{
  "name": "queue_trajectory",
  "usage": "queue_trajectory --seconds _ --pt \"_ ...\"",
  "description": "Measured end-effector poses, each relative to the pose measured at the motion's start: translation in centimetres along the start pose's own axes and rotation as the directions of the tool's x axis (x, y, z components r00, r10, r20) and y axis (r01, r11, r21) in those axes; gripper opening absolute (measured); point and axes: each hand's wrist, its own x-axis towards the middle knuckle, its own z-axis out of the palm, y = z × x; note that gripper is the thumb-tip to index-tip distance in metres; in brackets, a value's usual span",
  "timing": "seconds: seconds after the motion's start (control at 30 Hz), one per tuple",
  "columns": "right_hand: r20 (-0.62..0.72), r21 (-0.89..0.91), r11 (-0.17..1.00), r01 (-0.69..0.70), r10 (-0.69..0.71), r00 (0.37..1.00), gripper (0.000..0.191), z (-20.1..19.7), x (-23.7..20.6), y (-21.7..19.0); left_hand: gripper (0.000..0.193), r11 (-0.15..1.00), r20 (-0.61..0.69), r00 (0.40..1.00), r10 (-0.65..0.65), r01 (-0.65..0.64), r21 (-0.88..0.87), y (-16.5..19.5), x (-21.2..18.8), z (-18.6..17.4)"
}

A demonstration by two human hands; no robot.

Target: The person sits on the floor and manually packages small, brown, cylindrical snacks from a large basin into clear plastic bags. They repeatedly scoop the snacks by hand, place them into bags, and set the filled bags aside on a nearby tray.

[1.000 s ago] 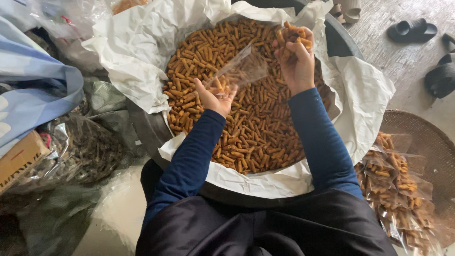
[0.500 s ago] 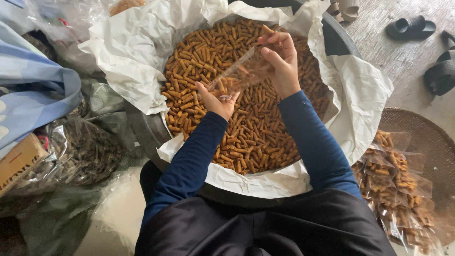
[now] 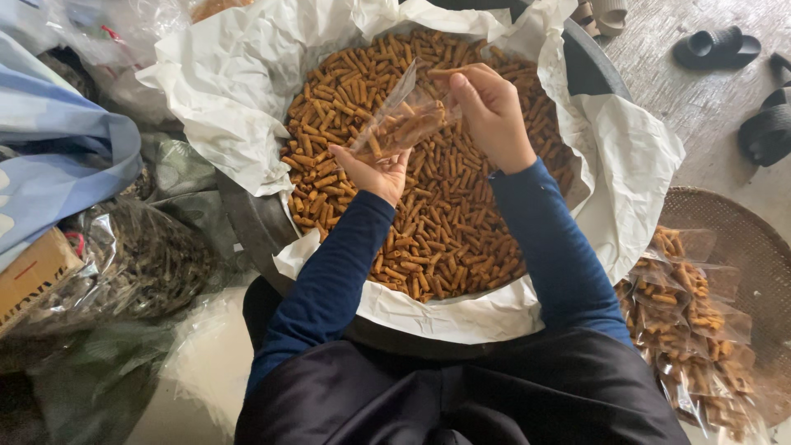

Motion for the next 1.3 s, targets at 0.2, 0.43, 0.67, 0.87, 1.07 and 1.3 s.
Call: queue_trajectory --seconds 0.2,0.43,0.67,0.87,1.07,1.3 --pt "0.133 -0.149 0.962 0.229 -0.21 0.969 0.02 -1.1 -0.6 -3.1 0.111 1.0 0.048 0.999 0.006 -0.007 0.024 -0.3 0.6 -0.9" --pt "0.49 -0.265 0.899 0.349 -0.186 0.852 0.03 -0.1 -1.7 -4.7 0.086 0.99 0.37 0.925 -0.088 0.04 0.136 1.5 -0.8 0.9" --pt "0.46 -0.214 0.885 0.414 -0.283 0.842 0.034 2.0 -1.1 -4.4 0.048 0.968 0.501 0.862 -0.078 -0.055 0.246 3.0 -0.6 2.1" --pt "0.143 -0.176 0.886 0.429 -0.409 0.902 0.018 4.0 -1.6 1.2 0.045 0.976 0.308 0.936 0.168 -0.201 0.079 4.2 2.0 0.5" --pt "0.138 -0.404 0.914 -0.019 0.082 0.987 0.027 8.5 -3.4 8.7 0.06 0.951 0.066 0.952 0.299 -0.303 0.063 7.4 2.8 0.9" --pt "-0.049 0.08 0.97 -0.228 0.232 0.971 0.032 11.0 -4.2 11.6 0.073 0.968 0.013 0.969 0.247 -0.246 -0.039 7.2 3.2 0.6"
